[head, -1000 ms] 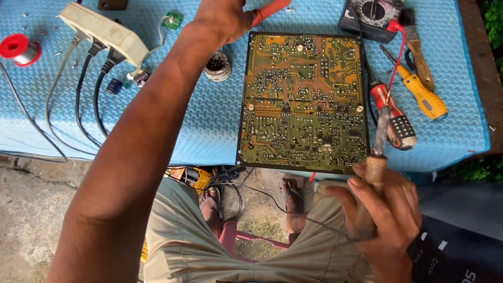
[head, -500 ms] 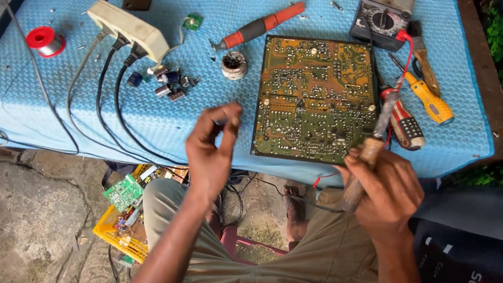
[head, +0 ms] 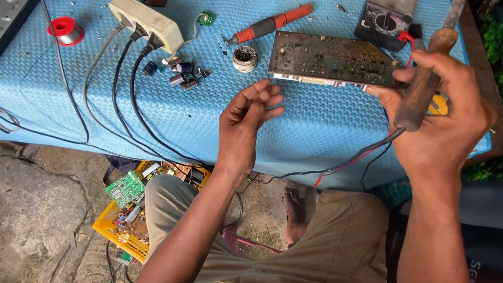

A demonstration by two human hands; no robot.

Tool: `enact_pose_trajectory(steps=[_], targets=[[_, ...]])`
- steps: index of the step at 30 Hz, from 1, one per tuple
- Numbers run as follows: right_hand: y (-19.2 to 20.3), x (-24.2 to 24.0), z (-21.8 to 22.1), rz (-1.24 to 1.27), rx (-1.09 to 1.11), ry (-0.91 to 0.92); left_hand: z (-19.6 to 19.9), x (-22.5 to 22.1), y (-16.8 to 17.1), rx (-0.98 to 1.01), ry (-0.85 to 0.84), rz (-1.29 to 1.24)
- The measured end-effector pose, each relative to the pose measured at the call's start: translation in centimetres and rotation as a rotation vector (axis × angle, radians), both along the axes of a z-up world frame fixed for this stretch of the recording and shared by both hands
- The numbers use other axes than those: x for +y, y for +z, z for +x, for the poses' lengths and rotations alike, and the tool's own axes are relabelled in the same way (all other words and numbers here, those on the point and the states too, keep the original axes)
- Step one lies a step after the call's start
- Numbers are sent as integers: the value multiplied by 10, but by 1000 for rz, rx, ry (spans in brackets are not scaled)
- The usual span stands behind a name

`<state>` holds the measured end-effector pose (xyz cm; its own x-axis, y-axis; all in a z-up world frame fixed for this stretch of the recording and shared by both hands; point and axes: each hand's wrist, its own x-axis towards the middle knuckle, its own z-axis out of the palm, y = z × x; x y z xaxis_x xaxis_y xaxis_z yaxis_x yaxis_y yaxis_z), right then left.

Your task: Desoldering electronic components from a printed circuit board using a soldering iron and a manual desoldering pump.

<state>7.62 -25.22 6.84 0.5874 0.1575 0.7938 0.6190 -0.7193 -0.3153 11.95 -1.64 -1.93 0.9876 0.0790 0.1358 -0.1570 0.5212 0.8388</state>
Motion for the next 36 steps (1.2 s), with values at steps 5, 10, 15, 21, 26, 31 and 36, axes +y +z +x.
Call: enact_pose_trajectory(steps=[5,10,15,21,26,31,36], targets=[[7,-3,7,-25,-27,14,8,-9,10,13,-2,-112],[4,-4,10,-5,-57,12,11,-15,10,47,-13,-198],[-3,-5,0,-49,0,35,8,-13,3,71,-17,-185],[-10,-5,-6,-27,1,20,1,-15,-8,104,-31,-197],[-10,3,-11,-22,28,33,-10,-36,-20,168,-152,-342],[-33,22,-21,39,-17,7,-19,-61,-43,189,-197,-484],[-65,40,-36,-146,-236,-106,-26,-69,-68,187,-193,-600]])
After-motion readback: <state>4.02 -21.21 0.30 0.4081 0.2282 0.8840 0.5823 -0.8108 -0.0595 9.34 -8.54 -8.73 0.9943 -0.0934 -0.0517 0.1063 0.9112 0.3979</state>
